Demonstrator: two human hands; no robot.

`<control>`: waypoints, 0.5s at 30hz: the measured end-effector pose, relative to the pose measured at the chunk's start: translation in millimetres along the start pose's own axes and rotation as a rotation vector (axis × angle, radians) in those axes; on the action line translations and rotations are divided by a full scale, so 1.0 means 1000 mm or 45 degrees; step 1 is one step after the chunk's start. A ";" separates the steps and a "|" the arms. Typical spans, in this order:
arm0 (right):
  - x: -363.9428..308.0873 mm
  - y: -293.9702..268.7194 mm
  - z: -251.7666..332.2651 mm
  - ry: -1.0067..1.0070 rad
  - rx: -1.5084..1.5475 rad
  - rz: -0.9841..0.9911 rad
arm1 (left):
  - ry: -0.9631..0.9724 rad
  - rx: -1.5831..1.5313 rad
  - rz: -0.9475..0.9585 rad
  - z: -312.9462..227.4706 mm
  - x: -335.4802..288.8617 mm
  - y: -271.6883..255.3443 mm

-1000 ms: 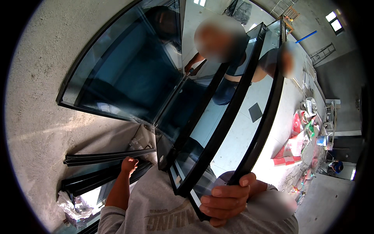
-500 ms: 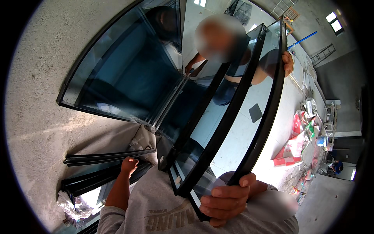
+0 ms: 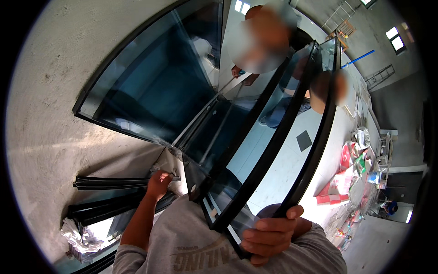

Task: The person lifts a large window frame and positions it against a wall opening. Another person measures the frame with a tape measure while the first person holds it steady. They adjust the frame's position and then set it down on the floor.

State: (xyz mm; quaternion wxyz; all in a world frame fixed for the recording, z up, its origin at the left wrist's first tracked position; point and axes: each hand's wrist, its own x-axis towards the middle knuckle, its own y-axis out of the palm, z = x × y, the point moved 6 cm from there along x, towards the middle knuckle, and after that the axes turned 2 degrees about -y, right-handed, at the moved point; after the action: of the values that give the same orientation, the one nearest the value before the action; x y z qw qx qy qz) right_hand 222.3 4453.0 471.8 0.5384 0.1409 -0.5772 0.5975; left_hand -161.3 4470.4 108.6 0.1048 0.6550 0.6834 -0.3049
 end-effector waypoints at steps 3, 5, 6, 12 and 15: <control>0.008 0.000 -0.004 -0.004 0.006 -0.005 | 0.133 -0.243 0.175 -0.104 -0.027 0.015; 0.008 0.001 -0.003 0.001 -0.005 -0.026 | 0.279 -0.163 0.327 -0.153 -0.044 0.022; 0.011 0.002 -0.003 -0.001 -0.002 -0.023 | 0.349 -0.129 0.402 -0.171 -0.052 0.026; 0.032 0.004 -0.008 -0.013 0.083 -0.055 | 0.747 0.290 0.467 -0.245 -0.095 0.043; 0.037 0.006 -0.008 -0.011 0.101 -0.103 | 0.735 0.322 0.386 -0.235 -0.092 0.048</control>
State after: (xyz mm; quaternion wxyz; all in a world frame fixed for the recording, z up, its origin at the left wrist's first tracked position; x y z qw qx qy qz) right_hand 206.7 4478.5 495.1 0.5536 0.1879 -0.5492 0.5972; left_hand -44.3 4522.5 331.4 -0.1309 0.8160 0.5367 -0.1703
